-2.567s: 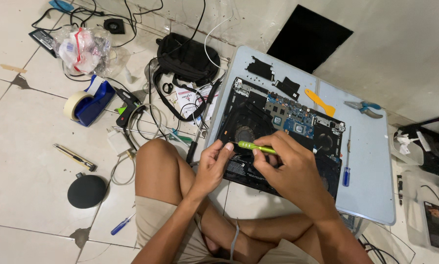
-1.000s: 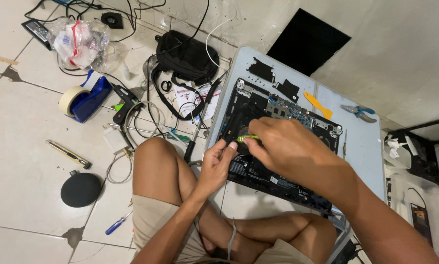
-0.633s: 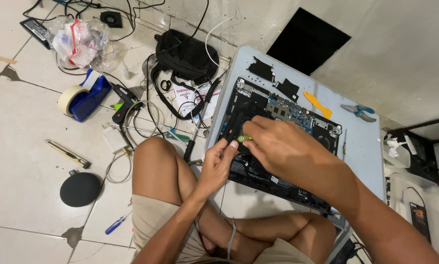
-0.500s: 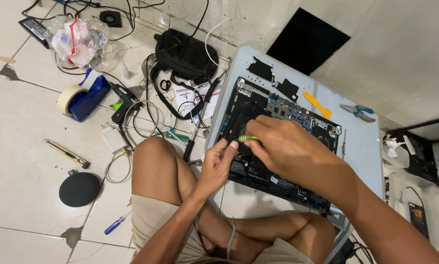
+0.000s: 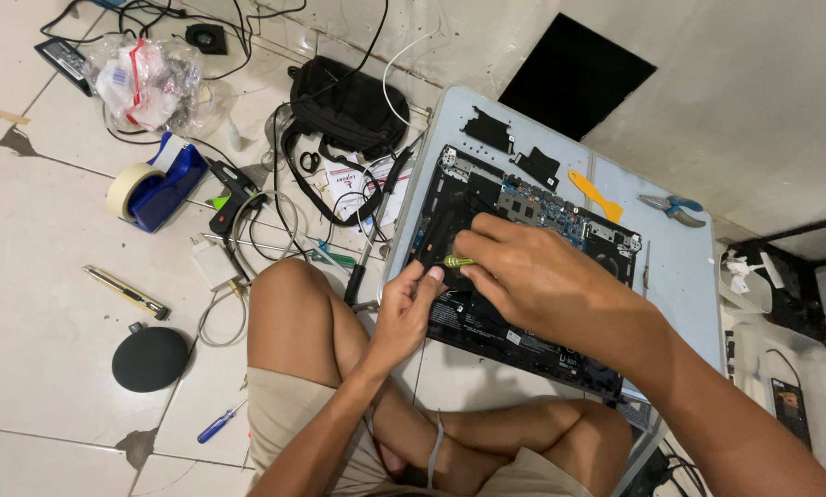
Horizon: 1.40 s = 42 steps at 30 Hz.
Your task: The person uses a screwdriver to remove screws from a laptop cooling fan assembly. They lift the assembly, unscrew additional fasteners, and place the removed screws on the table.
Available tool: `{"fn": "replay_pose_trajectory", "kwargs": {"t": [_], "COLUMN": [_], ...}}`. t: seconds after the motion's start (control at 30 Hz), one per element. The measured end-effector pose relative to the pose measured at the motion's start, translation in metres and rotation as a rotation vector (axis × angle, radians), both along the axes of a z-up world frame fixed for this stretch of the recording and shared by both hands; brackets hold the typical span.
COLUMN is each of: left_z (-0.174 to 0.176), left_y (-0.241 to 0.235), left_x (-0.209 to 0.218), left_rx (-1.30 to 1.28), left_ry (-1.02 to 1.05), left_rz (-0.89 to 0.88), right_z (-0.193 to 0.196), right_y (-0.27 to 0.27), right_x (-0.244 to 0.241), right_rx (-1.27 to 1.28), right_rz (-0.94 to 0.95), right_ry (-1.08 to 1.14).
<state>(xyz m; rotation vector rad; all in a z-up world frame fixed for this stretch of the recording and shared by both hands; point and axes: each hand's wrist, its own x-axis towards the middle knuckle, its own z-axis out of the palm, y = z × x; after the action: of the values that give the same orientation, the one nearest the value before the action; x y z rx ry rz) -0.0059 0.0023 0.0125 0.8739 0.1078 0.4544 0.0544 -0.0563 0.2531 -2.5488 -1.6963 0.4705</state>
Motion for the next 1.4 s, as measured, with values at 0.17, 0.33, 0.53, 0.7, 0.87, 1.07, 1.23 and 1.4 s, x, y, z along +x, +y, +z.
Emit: {"fn": "replay_pose_trajectory", "kwargs": {"t": [0.17,0.33,0.53,0.7,0.87,1.07,1.23,1.4], "left_z": [0.016,0.022,0.017,0.001,0.000,0.000,0.009,0.003], "left_y": [0.005,0.008,0.011,0.008,0.004,0.006,0.005,0.003], "left_x": [-0.002,-0.007,-0.004,0.001,0.003,0.001,0.000,0.000], "left_rx": [0.024,0.034,0.021,-0.193,-0.258,-0.260,-0.292,-0.359], "left_ry": [0.002,-0.027,-0.026,-0.088,-0.133,-0.139,-0.134,-0.115], "left_rz": [0.007,-0.048,-0.049,-0.142,-0.115,-0.096,-0.082,-0.016], "right_z": [-0.002,-0.006,-0.012,-0.087,-0.140,-0.155,-0.175,-0.190], "right_y": [-0.004,-0.026,-0.073,-0.150,-0.205,-0.230,-0.244,-0.256], "right_x": [0.001,0.006,-0.007,0.005,0.007,0.004,0.015,0.018], "right_rx": [0.021,0.015,0.610,1.285,1.391,0.999,0.891,0.913], "right_rz": [-0.010,-0.094,-0.334,-0.984,-1.227,-1.403,-1.357,-1.363], "right_ry": [0.012,0.083,-0.003,0.389,0.437,0.055,-0.073,-0.032]}}
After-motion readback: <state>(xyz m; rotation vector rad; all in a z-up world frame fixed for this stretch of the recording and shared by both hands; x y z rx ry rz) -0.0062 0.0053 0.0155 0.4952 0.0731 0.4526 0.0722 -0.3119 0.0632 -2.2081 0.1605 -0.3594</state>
